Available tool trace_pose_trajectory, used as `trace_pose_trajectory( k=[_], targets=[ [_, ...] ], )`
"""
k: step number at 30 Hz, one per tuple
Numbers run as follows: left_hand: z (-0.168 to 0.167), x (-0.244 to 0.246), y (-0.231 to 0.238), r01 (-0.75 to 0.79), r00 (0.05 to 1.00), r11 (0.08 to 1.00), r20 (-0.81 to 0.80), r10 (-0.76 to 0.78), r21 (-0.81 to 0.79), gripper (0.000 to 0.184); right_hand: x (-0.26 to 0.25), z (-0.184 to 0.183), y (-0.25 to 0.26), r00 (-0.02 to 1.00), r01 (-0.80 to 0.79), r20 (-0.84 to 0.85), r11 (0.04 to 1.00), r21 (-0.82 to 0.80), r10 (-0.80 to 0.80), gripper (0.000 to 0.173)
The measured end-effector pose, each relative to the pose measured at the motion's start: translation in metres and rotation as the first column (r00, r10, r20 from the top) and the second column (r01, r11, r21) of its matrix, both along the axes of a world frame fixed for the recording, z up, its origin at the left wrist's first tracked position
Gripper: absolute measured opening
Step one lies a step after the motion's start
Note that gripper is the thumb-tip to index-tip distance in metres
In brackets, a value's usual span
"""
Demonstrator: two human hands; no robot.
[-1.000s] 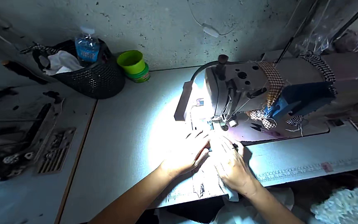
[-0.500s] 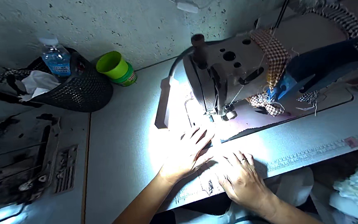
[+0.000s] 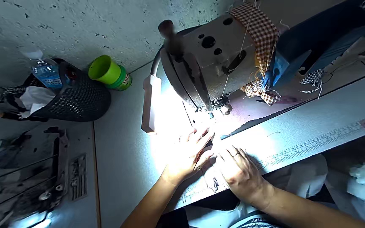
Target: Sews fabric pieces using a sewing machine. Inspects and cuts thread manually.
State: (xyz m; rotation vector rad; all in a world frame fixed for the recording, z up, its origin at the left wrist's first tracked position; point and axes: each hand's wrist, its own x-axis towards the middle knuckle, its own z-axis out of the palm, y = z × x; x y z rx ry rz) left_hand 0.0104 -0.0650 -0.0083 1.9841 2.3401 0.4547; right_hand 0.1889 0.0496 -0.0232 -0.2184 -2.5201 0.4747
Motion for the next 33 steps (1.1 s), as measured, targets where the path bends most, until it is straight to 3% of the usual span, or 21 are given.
trace_pose_trajectory(
  k=[3, 5, 8, 11, 14, 18, 20, 22, 24, 26, 30, 33],
  targets=[
    [-0.004, 0.003, 0.001, -0.033, 0.999, 0.994, 0.025, 0.031, 0.102, 0.046, -0.001, -0.001, -0.001, 0.999, -0.028, -0.043, 0.999, 0.032, 0.03, 0.024],
    [-0.003, 0.005, 0.009, -0.203, 0.962, 0.965, 0.216, 0.165, 0.167, 0.035, -0.002, -0.002, 0.0, 0.998, -0.044, -0.046, 0.999, 0.032, 0.045, 0.027],
    [0.006, 0.011, 0.03, -0.491, 0.803, 0.871, 0.399, 0.443, 0.023, 0.042, -0.003, 0.0, 0.0, 0.995, -0.068, -0.064, 0.997, 0.043, 0.071, 0.026],
    [0.01, 0.016, 0.045, -0.499, 0.783, 0.866, 0.418, 0.46, -0.019, 0.033, -0.003, 0.004, 0.002, 0.995, -0.084, -0.054, 0.993, 0.084, 0.089, 0.022],
    [0.012, 0.027, 0.054, -0.505, 0.713, 0.863, 0.546, 0.44, -0.037, 0.013, 0.001, 0.003, 0.003, 0.995, -0.088, -0.039, 0.989, 0.118, 0.093, 0.02],
    [0.022, 0.039, 0.057, -0.546, 0.639, 0.835, 0.616, 0.461, -0.058, 0.011, 0.003, 0.004, 0.0, 0.994, -0.095, -0.034, 0.985, 0.144, 0.101, 0.019],
    [0.031, 0.043, 0.053, -0.565, 0.509, 0.82, 0.741, 0.438, -0.097, 0.009, 0.007, 0.005, 0.004, 0.993, -0.111, -0.039, 0.993, 0.044, 0.113, 0.018],
    [0.04, 0.05, 0.046, -0.561, 0.326, 0.825, 0.899, 0.294, -0.066, 0.006, 0.014, 0.008, 0.016, 0.989, -0.12, -0.108, 0.98, -0.16, 0.103, 0.024],
    [0.053, 0.063, 0.038, -0.556, 0.182, 0.831, 0.972, 0.149, -0.023, 0.008, 0.021, 0.016, 0.027, 0.967, -0.109, -0.253, 0.92, -0.376, 0.011, 0.028],
    [0.061, 0.074, 0.03, -0.544, 0.1, 0.839, 0.994, 0.047, 0.015, 0.009, 0.023, 0.027, 0.036, 0.94, -0.153, -0.337, 0.808, -0.569, -0.059, 0.027],
    [0.063, 0.087, 0.022, -0.475, 0.141, 0.867, 0.986, -0.092, 0.149, 0.008, 0.019, 0.045, 0.043, 0.923, -0.327, -0.385, 0.488, -0.809, -0.02, 0.022],
    [0.066, 0.091, 0.018, -0.476, 0.186, 0.857, 0.975, -0.123, 0.199, 0.009, 0.018, 0.054, 0.041, 0.921, -0.339, -0.39, 0.443, -0.83, -0.026, 0.01]
  ],
)
